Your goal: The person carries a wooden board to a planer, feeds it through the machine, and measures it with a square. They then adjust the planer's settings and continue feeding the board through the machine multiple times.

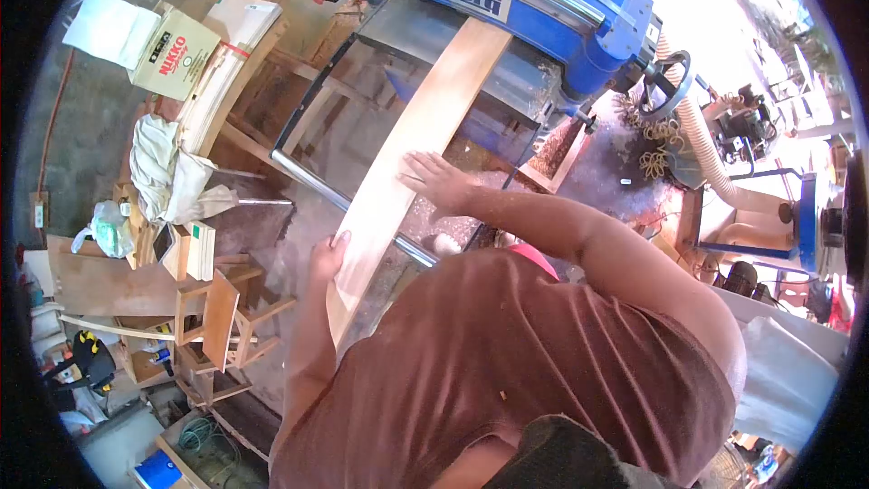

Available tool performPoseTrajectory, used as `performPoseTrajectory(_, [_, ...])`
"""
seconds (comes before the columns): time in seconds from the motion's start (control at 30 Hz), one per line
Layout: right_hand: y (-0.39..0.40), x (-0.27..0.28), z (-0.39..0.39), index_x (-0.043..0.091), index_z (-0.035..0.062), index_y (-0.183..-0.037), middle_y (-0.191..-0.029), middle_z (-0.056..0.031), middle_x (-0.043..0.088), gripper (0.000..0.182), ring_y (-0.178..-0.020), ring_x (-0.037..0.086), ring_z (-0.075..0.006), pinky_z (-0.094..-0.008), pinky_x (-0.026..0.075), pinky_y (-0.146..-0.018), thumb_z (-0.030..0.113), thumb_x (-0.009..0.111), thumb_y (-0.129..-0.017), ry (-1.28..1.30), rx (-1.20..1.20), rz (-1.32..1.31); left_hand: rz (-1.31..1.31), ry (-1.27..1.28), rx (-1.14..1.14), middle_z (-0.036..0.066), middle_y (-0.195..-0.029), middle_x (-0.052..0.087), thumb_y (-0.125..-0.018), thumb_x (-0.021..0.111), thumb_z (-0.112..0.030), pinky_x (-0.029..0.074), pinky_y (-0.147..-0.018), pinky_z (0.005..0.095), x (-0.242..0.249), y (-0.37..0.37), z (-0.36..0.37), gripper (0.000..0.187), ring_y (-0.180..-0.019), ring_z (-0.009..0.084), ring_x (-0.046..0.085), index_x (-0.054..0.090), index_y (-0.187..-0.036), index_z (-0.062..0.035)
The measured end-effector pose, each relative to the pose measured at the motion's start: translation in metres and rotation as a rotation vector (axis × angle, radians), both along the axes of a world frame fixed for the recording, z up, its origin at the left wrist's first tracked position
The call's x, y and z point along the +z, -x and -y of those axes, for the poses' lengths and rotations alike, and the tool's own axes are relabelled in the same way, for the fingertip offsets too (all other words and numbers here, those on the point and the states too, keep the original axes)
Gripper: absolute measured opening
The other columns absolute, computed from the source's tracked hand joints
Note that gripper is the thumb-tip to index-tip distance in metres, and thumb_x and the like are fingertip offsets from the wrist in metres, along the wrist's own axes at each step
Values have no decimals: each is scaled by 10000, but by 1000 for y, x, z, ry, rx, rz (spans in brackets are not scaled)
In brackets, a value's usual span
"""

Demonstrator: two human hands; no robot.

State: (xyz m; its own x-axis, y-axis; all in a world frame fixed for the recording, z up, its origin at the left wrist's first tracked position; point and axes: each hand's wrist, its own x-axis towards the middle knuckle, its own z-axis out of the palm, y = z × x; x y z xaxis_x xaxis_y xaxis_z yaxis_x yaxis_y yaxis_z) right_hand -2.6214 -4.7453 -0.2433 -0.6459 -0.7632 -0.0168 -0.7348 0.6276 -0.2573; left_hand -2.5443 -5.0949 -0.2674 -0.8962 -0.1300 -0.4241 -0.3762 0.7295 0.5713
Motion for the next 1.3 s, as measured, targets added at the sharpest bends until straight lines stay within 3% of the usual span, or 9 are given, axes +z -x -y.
performPoseTrajectory(0.07, [9,-8,18,313,86,-1473,-1538,-223,261,1112,-1426,241,-376,-530,178,-1166,583,795,-602,-33,-63,-94,30,100,-124,273,-957,665,-866,618,-528,474,-846,462,-6,18,2,595,-967,422,629,644,-1021,47])
performPoseTrajectory(0.2, [25,-24,33,312,85,-1469,-1532,-231,265,1061,-1418,248,-389,-575,187,-1140,704,645,-674,-50,-213,-143,31,194,-26,297,-1047,632,-826,641,-577,466,-863,472,9,49,-17,704,-1027,437,600,563,-1113,62])
performPoseTrajectory(0.37, [49,-49,22,320,84,-1458,-1517,-209,292,954,-1418,251,-374,-548,204,-1143,635,624,-742,20,-227,-219,-267,262,55,294,-1088,588,-703,777,-565,472,-864,461,-9,61,-21,776,-1009,444,584,505,-1063,67])
performPoseTrajectory(0.7, [51,-17,14,345,131,-1445,-1491,-135,319,854,-1418,243,-326,-526,226,-1145,443,706,-737,93,-153,-117,-180,239,142,270,-1127,558,-653,807,-577,480,-873,475,14,61,-33,811,-1008,433,583,507,-1066,53])
performPoseTrajectory(0.9, [73,2,27,342,105,-1444,-1491,-164,302,984,-1419,230,-342,-522,187,-1173,459,789,-642,-74,-117,35,-93,232,180,278,-1129,577,-668,774,-602,478,-916,472,2,63,-28,848,-1107,433,567,488,-1133,46])
performPoseTrajectory(1.0, [96,-6,37,361,36,-1408,-1479,-197,325,1078,-1411,261,-360,-499,174,-1187,486,825,-545,58,220,-16,-8,158,175,275,-1120,587,-681,778,-558,475,-913,473,1,65,-28,820,-1091,436,566,475,-1168,27])
performPoseTrajectory(1.13, [113,-7,31,369,24,-1394,-1469,-208,338,1053,-1406,277,-361,-502,179,-1186,476,822,-558,20,280,64,-149,170,-69,245,-1212,549,-615,849,-439,446,-959,444,-11,12,9,914,-1138,416,526,432,-1327,-47])
performPoseTrajectory(1.23, [121,-26,29,382,78,-1391,-1439,-201,370,1076,-1408,268,-362,-520,148,-1195,544,831,-532,101,289,58,-165,461,-274,236,-1333,438,-612,848,-331,359,-1001,581,62,-72,16,992,-1243,429,416,344,-1440,-121])
performPoseTrajectory(1.3, [120,-22,29,413,36,-1352,-1421,-229,375,1022,-1357,330,-398,-530,208,-1171,487,835,-538,124,345,34,-123,613,-388,238,-1363,400,-605,845,-297,329,-1004,628,64,-100,26,1015,-1263,440,381,320,-1461,-146])
